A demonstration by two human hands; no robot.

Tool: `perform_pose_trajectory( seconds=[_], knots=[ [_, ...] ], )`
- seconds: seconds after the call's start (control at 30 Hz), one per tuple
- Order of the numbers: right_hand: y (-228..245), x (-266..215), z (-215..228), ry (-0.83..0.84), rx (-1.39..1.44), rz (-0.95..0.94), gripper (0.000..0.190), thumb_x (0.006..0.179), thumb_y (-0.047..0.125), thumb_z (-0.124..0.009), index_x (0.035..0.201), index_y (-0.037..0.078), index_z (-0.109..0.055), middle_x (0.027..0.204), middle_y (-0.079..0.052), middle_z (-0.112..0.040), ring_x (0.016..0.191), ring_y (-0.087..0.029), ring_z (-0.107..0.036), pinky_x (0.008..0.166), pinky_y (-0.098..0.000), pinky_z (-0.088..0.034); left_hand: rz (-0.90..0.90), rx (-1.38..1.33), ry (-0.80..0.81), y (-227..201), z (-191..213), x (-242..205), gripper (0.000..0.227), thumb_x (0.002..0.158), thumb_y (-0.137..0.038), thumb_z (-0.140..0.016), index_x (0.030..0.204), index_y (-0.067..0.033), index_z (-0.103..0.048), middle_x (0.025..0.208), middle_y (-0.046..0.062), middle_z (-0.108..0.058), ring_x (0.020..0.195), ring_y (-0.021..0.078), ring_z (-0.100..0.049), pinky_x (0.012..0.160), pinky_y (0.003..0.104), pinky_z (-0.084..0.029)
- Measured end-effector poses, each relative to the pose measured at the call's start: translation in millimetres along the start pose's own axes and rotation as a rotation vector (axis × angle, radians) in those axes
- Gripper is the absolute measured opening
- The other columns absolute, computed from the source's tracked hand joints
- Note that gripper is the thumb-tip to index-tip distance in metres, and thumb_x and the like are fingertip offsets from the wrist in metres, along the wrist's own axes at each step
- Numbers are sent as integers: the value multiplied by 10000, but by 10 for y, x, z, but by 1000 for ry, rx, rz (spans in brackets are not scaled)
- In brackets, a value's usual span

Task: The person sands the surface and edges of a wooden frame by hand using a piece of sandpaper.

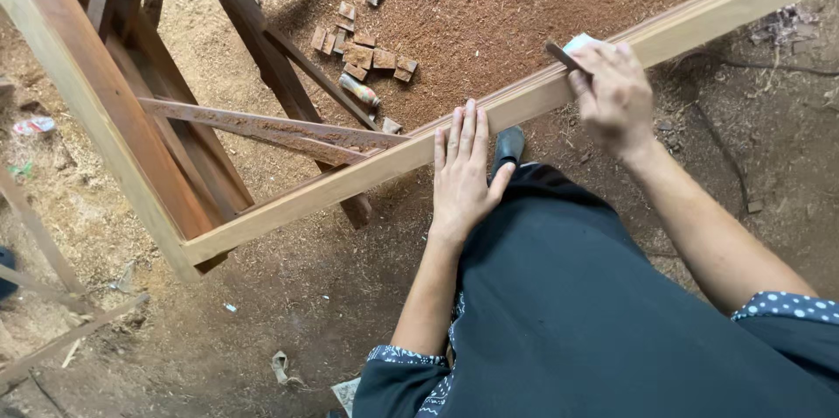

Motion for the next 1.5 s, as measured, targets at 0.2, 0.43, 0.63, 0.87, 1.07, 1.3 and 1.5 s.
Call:
perform_pose_trajectory(
  seconds=[0.2,0.43,0.63,0.87,1.07,1.3,1.5],
  knots=[
    [607,-251,-432,-52,0,401,446,949,198,-644,1378,76,-662,1424,-107,-649,1341,-255,-597,1167,-456,-409,62,22,-35,-21,33,-1,944,903,-445,-677,1609,-3,-232,1703,163,-214,1601,309,-152,1299,521,-95],
    [462,-317,-388,-8,62,327,423,1039,286,-658,1421,106,-655,1514,-89,-569,1365,-271,-520,1103,-437,-379,127,37,-33,-22,125,-137,942,884,-452,-704,1600,-36,-254,1693,137,-228,1589,295,-168,1278,560,-113],
    [659,-91,-517,90,-4,257,434,1026,353,-657,1420,171,-666,1487,-48,-541,1392,-279,-430,1137,-455,-316,154,44,-55,11,173,-207,931,884,-450,-700,1608,-67,-256,1690,110,-246,1586,282,-182,1282,561,-125],
    [573,-347,-588,43,-45,368,481,1078,251,-586,1529,86,-560,1649,-86,-454,1571,-234,-366,1301,-453,-213,212,7,-108,64,193,-303,938,876,-464,-697,1604,-78,-248,1683,116,-239,1578,291,-183,1280,547,-131],
    [691,-340,-693,103,-12,446,539,1057,246,-584,1552,47,-508,1636,-149,-466,1548,-279,-363,1280,-469,-191,220,13,-105,67,141,-335,906,904,-432,-695,1622,-98,-255,1701,94,-249,1595,272,-195,1300,522,-145],
    [432,-192,-587,-13,-81,242,503,1108,230,-595,1575,67,-503,1683,-128,-414,1591,-257,-338,1302,-456,-166,231,-50,-161,159,153,-420,912,932,-411,-700,1629,-51,-234,1715,115,-234,1607,276,-191,1318,502,-146],
    [452,-387,-752,194,-31,504,570,1034,316,-567,1573,137,-516,1680,-63,-423,1573,-207,-339,1315,-425,-113,268,-33,-181,90,127,-400,936,906,-424,-693,1618,-40,-223,1700,125,-221,1592,279,-163,1294,518,-121]
  ],
)
Point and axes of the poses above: each hand's wrist, its own x-axis towards the middle knuckle, its own z-axis out of the back of the hand, y = z × x, the point moved 2 cm from there along x, towards the middle knuckle
